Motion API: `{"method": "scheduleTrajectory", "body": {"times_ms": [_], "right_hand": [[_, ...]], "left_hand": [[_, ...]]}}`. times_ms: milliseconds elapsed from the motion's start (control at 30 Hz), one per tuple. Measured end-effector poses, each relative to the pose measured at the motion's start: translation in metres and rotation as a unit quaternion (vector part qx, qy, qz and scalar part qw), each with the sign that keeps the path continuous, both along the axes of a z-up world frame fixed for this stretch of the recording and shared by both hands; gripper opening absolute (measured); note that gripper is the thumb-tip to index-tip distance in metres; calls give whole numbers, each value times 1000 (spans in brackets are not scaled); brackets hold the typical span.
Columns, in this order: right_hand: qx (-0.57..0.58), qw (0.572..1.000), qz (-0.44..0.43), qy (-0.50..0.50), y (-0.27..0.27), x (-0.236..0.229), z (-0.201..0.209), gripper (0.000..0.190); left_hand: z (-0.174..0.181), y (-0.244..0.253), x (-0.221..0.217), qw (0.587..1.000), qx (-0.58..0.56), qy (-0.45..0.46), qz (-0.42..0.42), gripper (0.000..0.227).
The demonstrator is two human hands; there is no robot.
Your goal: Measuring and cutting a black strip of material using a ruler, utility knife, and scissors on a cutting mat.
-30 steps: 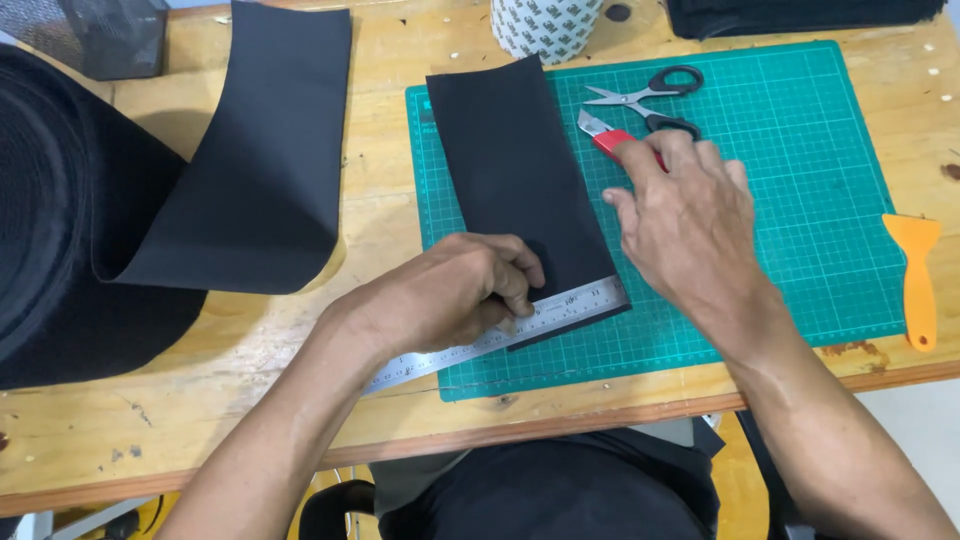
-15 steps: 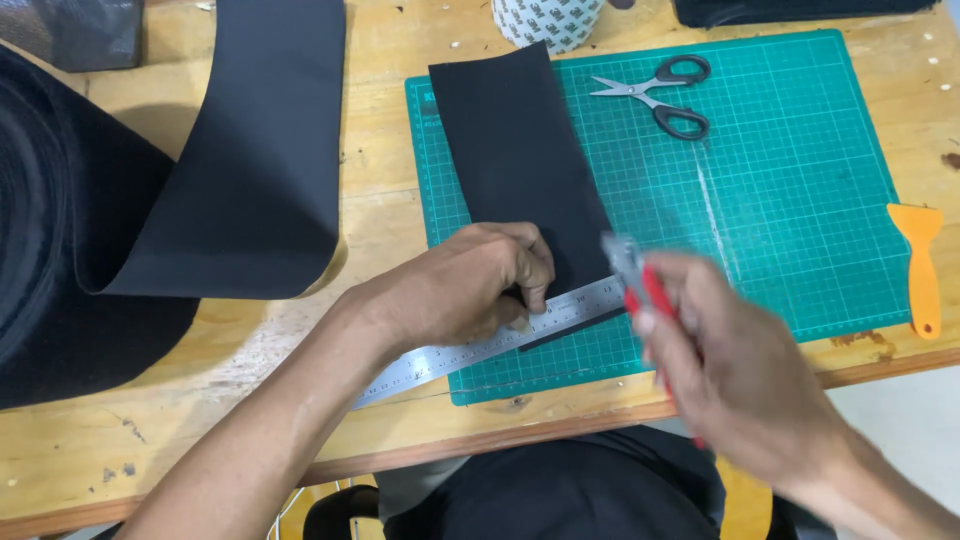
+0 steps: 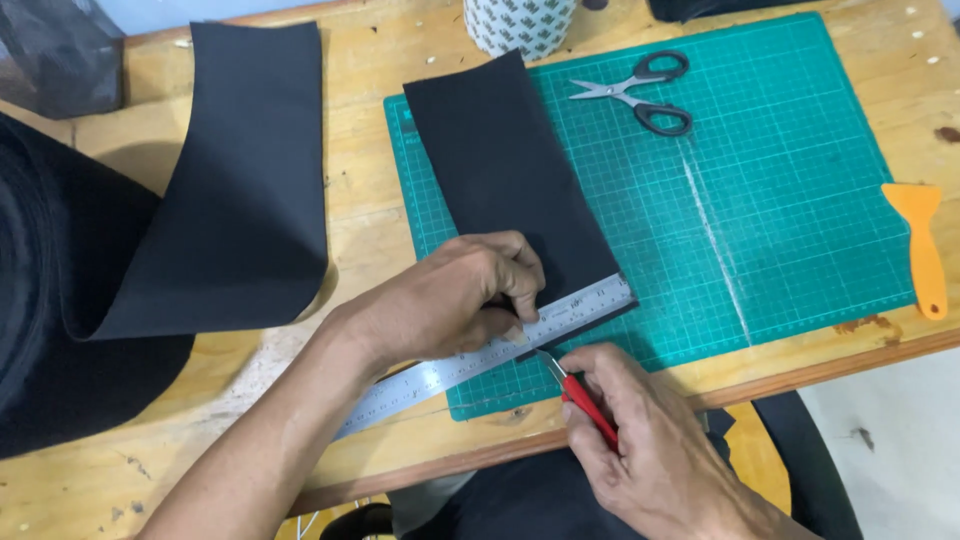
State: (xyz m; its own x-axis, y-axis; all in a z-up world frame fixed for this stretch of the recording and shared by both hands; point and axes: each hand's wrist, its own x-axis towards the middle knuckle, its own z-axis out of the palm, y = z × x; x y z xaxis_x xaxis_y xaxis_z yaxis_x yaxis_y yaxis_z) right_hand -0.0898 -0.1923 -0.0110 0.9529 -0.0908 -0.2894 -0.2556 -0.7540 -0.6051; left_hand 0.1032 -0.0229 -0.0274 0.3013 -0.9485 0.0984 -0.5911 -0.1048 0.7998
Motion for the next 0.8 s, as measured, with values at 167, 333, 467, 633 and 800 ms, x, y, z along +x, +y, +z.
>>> {"method": "scheduleTrajectory", "body": {"times_ms": [167, 333, 467, 633, 800], "right_hand": [[17, 999, -29, -4, 4, -6, -5, 33], [25, 999, -43, -4, 6, -10, -9, 37], [21, 999, -45, -6, 5, -12, -14, 42], [14, 999, -18, -47, 5, -13, -18, 34], [8, 999, -26, -35, 6, -11, -16, 30]], "left_hand": [[6, 1, -1, 1000, 20, 9, 4, 19], [9, 0, -1, 999, 29, 16, 9, 20], [10, 1, -3, 999, 30, 17, 9, 18], [13, 1, -3, 999, 35, 19, 11, 20], [13, 1, -4, 999, 30, 21, 13, 18]]}}
